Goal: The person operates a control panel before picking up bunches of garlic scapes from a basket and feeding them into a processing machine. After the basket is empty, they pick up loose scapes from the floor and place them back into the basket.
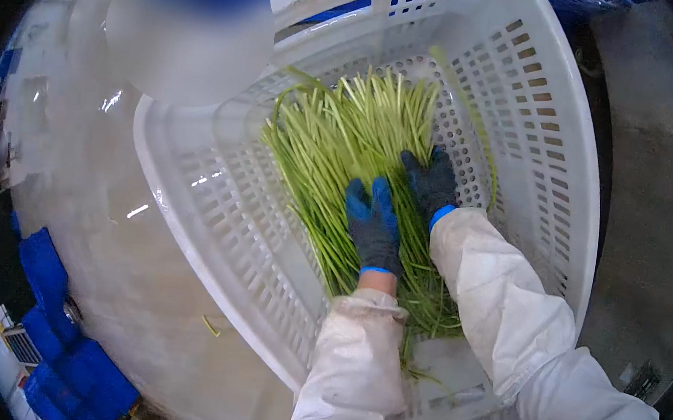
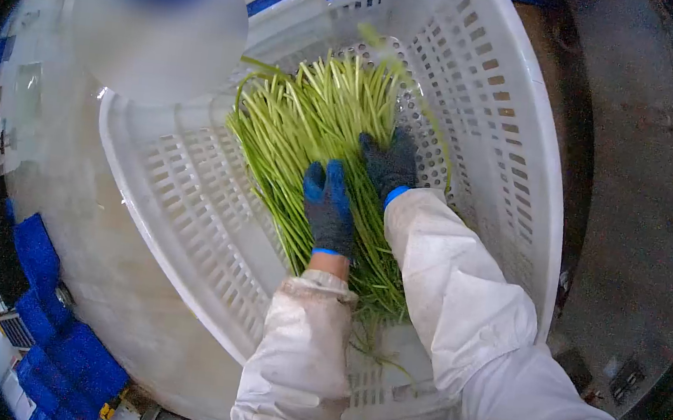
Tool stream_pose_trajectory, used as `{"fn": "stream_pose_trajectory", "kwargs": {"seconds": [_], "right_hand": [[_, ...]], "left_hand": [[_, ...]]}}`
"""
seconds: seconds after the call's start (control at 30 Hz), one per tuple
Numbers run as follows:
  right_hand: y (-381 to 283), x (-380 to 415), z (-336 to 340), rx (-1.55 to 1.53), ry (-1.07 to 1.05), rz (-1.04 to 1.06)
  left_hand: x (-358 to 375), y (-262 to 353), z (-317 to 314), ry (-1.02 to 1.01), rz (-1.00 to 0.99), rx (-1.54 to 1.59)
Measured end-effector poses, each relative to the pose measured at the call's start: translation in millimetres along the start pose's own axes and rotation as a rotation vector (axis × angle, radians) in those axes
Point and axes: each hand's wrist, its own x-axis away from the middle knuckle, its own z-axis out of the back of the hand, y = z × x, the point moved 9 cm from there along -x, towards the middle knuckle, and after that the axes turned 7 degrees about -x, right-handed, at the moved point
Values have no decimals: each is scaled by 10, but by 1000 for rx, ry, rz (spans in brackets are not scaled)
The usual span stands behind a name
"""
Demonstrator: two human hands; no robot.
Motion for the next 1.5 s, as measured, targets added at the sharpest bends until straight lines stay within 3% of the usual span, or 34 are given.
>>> {"fn": "stream_pose_trajectory", "kwargs": {"seconds": [0.03,0.07,0.1,0.17,0.23,0.27,0.33,0.4,0.43,0.47,0.53,0.57,0.6,0.63,0.67,0.77,0.83,0.9,0.97,1.03,1.07,1.1,1.13,1.2,1.23,1.3,1.33,1.37,1.4,1.47,1.5], "right_hand": [[50,69,-247,-432,-388,-283],[-120,285,-432,-866,-771,-564],[-223,272,-299,-872,-768,-564],[-514,550,-187,-1214,-1078,-826],[-467,652,-51,-1206,-1072,-849],[-579,648,156,-1164,-1045,-671],[-737,680,545,-1029,-997,-334],[-833,907,947,-1029,-940,-278],[-918,1041,1162,-1033,-908,-259],[-1002,1176,1378,-1037,-875,-241],[-1375,1431,1851,-1145,-936,-177],[-1548,1509,2132,-1159,-925,-188],[-1850,1491,2523,-1088,-885,-34],[-2138,1450,2906,-1010,-829,124],[-2372,1474,3201,-1024,-808,122],[-2995,1486,4059,-1198,-825,116],[-3385,1413,4745,-1072,-681,365],[-3679,1351,5450,-967,-480,504],[-3767,1406,5972,-1146,-368,409],[-3865,1296,6799,-1246,-295,494],[-3898,1333,6985,-1312,-393,433],[-3943,1366,7144,-1375,-503,378],[-3992,1168,7449,-1471,-429,374],[-3880,1123,8125,-1869,-379,124],[-3700,1079,8377,-1698,-300,98],[-3444,981,9048,-1595,-147,58],[-3282,880,9309,-1596,-115,60],[-2885,794,9440,-1359,8,5],[-2714,689,9609,-1369,32,-68],[-2031,401,9725,-1068,26,-126],[-1698,209,9704,-777,-89,-38]], "left_hand": [[-74,-29,-64,-98,91,177],[-163,-111,-86,-146,94,122],[-243,-240,-25,-148,89,118],[-32,104,-101,-344,-650,-297],[129,66,-3,-436,-189,167],[237,7,12,-486,-106,285],[651,193,204,-536,-119,289],[1136,338,454,-473,-54,365],[1347,216,567,-415,120,541],[1566,297,729,-435,119,522],[2056,817,1028,-432,-456,-589],[2313,1012,1186,-443,-459,-605],[2503,1150,1394,-460,-66,38],[2701,1243,1542,-482,122,349],[2907,1340,1694,-455,316,660],[3384,2135,2153,-665,94,926],[3448,2528,2617,-312,91,777],[3869,3718,2528,-605,-178,608],[4167,4326,2687,-450,-432,133],[4576,4991,2772,-249,-740,-162],[4837,5314,2848,-114,-863,-239],[4988,5528,2805,-121,-910,-222],[5012,5826,2679,-141,-959,-147],[5459,6250,2276,-432,-876,110],[5699,6481,2073,-566,-810,232],[6253,6902,1587,-787,-1086,76],[6415,6961,1244,-902,-1023,118],[6578,7016,904,-1011,-950,157],[6689,6900,448,-1168,-629,384],[6995,6642,-371,-1430,9,682],[7049,6492,-783,-1461,42,734]]}}
